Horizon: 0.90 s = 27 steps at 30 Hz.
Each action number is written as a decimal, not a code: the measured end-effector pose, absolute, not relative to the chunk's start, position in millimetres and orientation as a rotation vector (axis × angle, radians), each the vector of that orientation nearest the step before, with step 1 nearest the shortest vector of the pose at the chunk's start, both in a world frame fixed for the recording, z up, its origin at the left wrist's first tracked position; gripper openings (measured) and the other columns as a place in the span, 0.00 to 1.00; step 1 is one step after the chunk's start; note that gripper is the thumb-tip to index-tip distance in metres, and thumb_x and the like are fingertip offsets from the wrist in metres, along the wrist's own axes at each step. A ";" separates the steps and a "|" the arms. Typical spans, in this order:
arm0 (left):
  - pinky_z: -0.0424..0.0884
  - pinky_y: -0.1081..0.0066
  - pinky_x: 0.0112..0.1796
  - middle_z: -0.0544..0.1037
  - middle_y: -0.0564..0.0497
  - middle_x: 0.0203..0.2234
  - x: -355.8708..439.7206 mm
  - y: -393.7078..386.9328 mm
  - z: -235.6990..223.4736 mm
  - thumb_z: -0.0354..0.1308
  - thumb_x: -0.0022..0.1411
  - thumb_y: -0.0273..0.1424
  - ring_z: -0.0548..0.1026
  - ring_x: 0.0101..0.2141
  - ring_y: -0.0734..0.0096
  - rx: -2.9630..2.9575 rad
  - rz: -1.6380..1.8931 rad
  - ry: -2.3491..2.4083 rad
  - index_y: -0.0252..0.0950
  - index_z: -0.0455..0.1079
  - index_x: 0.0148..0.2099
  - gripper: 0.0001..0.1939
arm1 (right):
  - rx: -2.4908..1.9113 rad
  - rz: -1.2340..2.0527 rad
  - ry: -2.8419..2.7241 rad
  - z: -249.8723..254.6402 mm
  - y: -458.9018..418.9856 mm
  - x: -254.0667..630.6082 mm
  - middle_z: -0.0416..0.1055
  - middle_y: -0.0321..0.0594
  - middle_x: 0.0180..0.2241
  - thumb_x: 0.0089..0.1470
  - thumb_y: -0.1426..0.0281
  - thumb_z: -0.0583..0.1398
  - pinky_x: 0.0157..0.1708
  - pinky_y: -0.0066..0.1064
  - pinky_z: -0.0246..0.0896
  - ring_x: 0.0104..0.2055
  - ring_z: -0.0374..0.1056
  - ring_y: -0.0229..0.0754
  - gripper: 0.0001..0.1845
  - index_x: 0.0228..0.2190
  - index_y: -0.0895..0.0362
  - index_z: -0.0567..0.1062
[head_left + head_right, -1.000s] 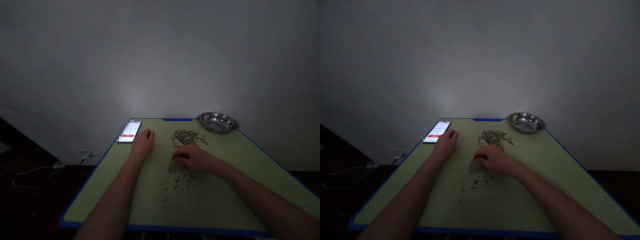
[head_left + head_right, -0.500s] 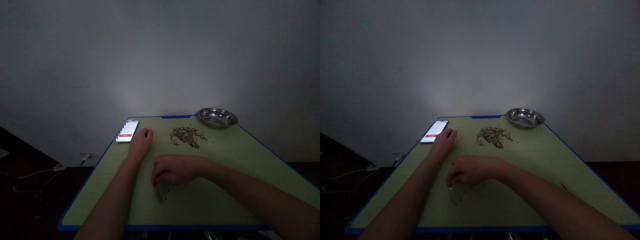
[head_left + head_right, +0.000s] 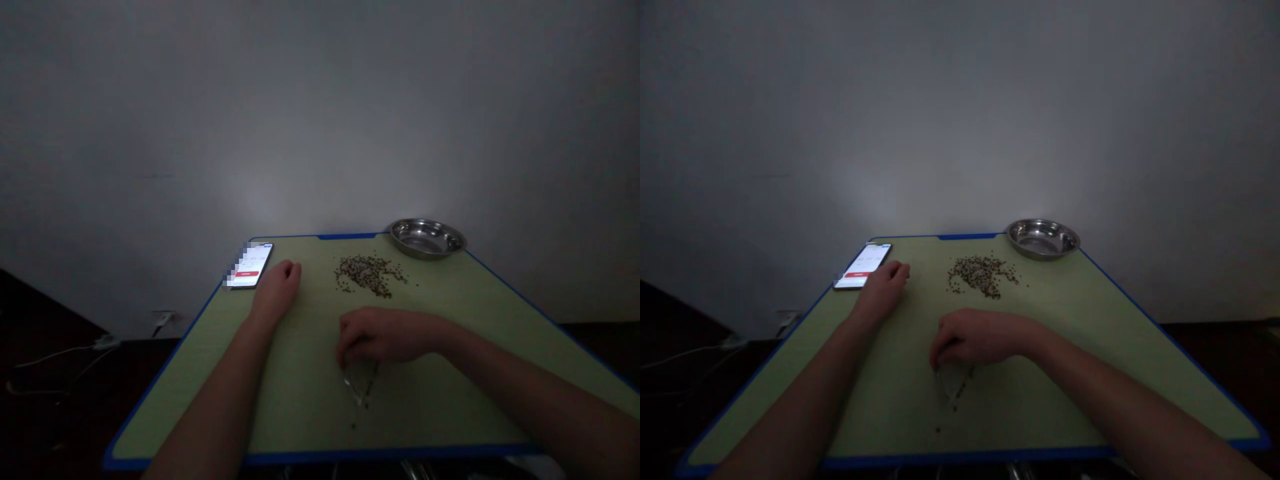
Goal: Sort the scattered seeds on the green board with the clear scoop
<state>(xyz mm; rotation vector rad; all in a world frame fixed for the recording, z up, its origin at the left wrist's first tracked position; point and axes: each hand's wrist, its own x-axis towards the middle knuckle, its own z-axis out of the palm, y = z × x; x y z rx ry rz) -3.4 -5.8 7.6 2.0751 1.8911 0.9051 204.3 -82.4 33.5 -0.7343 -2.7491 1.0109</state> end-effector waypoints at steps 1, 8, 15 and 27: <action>0.58 0.71 0.28 0.74 0.49 0.25 -3.5 -5.7 7.6 0.42 0.60 0.41 0.69 0.27 0.70 2.075 0.901 1.894 0.36 0.67 0.29 0.19 | -0.749 1.023 -2.711 33.5 -83.2 206.5 0.71 0.39 0.33 0.54 0.78 0.57 0.39 0.25 0.59 0.34 0.66 0.34 0.10 0.35 0.59 0.79; 0.58 0.71 0.28 0.74 0.49 0.25 -3.6 -5.6 9.3 0.41 0.60 0.41 0.69 0.27 0.69 2.059 0.848 1.923 0.36 0.67 0.29 0.19 | -0.952 0.926 -2.386 37.4 -78.3 231.0 0.74 0.38 0.35 0.56 0.74 0.56 0.40 0.29 0.60 0.38 0.68 0.37 0.10 0.35 0.58 0.77; 0.59 0.70 0.28 0.74 0.48 0.25 -4.8 -5.5 10.5 0.41 0.59 0.43 0.69 0.27 0.68 2.053 0.833 1.921 0.36 0.68 0.30 0.20 | -1.187 0.907 -2.451 28.0 -65.5 259.2 0.76 0.39 0.33 0.52 0.73 0.57 0.36 0.30 0.61 0.34 0.68 0.38 0.10 0.35 0.58 0.78; 0.60 0.70 0.28 0.74 0.48 0.25 -0.6 -8.0 12.6 0.42 0.60 0.42 0.70 0.27 0.68 2.070 0.820 1.897 0.36 0.68 0.30 0.19 | -1.263 0.933 -2.491 25.4 -79.5 244.9 0.75 0.38 0.30 0.50 0.70 0.59 0.27 0.25 0.58 0.29 0.67 0.36 0.08 0.33 0.58 0.77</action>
